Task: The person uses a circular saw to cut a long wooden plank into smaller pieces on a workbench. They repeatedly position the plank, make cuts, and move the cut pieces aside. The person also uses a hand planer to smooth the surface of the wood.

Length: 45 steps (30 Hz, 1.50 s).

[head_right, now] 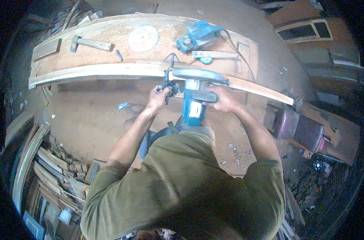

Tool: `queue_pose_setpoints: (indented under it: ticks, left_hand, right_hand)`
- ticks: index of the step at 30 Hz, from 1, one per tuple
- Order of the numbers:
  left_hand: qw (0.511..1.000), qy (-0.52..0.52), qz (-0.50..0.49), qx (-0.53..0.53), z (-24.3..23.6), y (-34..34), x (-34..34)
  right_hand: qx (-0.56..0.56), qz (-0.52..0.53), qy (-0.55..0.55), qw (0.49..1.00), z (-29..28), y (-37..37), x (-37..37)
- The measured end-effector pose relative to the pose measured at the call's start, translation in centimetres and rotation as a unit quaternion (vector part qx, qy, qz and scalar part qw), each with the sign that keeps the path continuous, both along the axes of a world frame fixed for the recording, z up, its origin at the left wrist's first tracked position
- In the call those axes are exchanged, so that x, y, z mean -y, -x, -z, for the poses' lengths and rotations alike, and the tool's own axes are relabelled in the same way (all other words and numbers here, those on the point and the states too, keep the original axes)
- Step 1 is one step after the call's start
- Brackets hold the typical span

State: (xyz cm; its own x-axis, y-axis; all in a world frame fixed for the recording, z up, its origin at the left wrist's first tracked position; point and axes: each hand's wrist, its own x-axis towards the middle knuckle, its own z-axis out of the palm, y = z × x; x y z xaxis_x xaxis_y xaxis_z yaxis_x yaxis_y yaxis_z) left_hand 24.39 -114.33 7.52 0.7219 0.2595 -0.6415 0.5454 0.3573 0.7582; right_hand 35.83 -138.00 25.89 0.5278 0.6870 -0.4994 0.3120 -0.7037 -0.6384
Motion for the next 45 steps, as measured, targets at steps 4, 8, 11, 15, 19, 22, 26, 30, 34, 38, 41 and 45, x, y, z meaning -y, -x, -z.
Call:
queue_pose_setpoints:
  ticks: [4,8,11,15,19,22,26,30,34,38,41,45]
  left_hand:
    - [0.999,0.032,-0.005,0.003,0.0,0.1,-1.3]
    - [0.999,0.048,-0.002,-0.002,0.1,0.5,-3.0]
    - [0.999,0.034,0.001,-0.008,-0.1,0.8,-4.1]
    - [0.999,0.038,-0.031,0.023,0.3,1.1,-5.5]
    - [0.999,0.035,-0.011,0.008,0.4,1.4,-7.2]
    - [0.999,0.046,-0.019,0.008,0.4,1.5,-8.1]
    - [0.999,0.042,-0.012,0.009,0.3,1.8,-9.7]
    - [0.999,0.038,-0.022,0.016,-0.7,2.1,-11.3]
    - [0.999,0.036,-0.02,0.025,0.0,2.5,-12.7]
    - [0.999,0.04,-0.019,0.028,0.3,3.0,-14.0]
    - [0.999,0.02,-0.007,0.025,0.7,3.1,-15.3]
    - [0.999,0.031,0.002,0.007,1.1,3.2,-16.2]
  right_hand:
    - [0.008,-0.015,0.019,1.0,-0.1,0.0,-1.5]
    - [0.0,-0.012,-0.007,1.0,0.6,0.4,-2.7]
    - [0.03,-0.02,-0.001,0.999,0.4,0.8,-3.9]
    - [0.03,-0.029,0.015,0.999,0.3,0.9,-5.7]
    - [0.025,-0.032,0.016,0.999,0.6,1.1,-7.0]
    - [0.034,-0.025,-0.016,0.999,0.8,1.6,-8.0]
    - [0.098,-0.021,-0.021,0.995,3.0,2.2,-7.7]
    - [0.04,-0.037,-0.005,0.998,1.5,2.1,-10.7]
    - [0.009,-0.032,-0.042,0.999,1.5,2.3,-12.1]
    - [0.022,-0.034,-0.021,0.999,1.2,2.8,-13.6]
    - [0.057,-0.041,-0.016,0.997,1.4,3.0,-14.8]
    - [0.166,-0.018,-0.038,0.985,4.7,4.3,-13.6]
